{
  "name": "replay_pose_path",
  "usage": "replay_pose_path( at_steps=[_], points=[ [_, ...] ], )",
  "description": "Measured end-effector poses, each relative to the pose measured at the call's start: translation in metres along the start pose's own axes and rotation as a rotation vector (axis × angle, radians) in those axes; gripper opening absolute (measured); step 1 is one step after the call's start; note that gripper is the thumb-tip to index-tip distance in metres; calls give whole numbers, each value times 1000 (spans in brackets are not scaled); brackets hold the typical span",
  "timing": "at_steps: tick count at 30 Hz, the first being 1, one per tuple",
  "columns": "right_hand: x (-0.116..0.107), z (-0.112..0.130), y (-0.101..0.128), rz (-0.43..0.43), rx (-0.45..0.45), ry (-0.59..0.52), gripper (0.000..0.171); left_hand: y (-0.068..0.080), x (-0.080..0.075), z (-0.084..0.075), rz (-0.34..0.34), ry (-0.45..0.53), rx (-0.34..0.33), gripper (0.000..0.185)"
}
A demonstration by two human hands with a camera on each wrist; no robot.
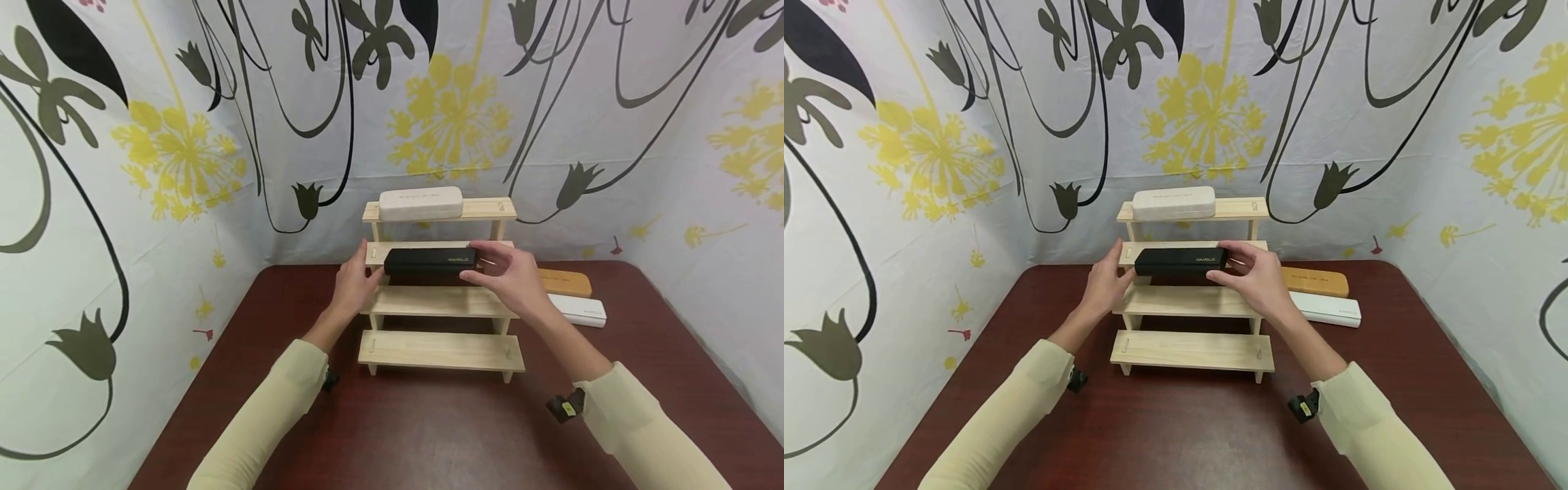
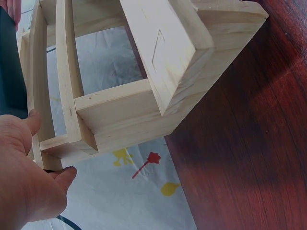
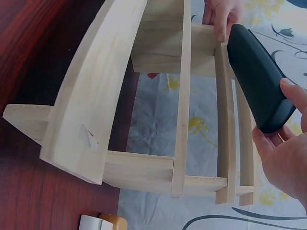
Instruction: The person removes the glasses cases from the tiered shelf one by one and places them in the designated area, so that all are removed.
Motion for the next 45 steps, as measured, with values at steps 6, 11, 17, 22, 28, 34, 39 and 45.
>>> replay_pose_path(
  at_steps=[6, 11, 17, 22, 28, 34, 39, 45],
  points=[
    [-4, 0, 10, -6, -16, 21, 58, 0, 0, -1, 6, 3, -4, 81],
    [-8, -2, 17, 8, -6, 4, 58, 1, 1, 0, 11, 8, -11, 84],
    [-13, -3, 27, 0, 9, 26, 59, 1, 0, -2, 8, 4, 2, 90],
    [-16, -7, 35, -8, 13, 22, 59, 1, 0, -2, 13, 6, -5, 91],
    [-22, -14, 43, -23, 19, 39, 60, 1, 0, -3, 17, 7, -7, 91],
    [-30, -20, 51, -57, 25, 93, 60, 2, 0, -2, 11, 17, -1, 91],
    [-36, -26, 57, -58, 23, 55, 59, 3, 1, 0, 9, 33, -1, 91],
    [-45, -28, 63, -53, -10, -56, 58, 2, 2, 1, 9, 29, 1, 91]
  ],
)
Point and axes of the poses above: each hand's wrist, its own y-axis away from the middle knuckle, its own x-axis out of the palm, z = x × y, the point moved 8 cm from there along -y, towards the middle knuckle, and after that the axes turned 10 degrees about x, right-handed, at the moved point
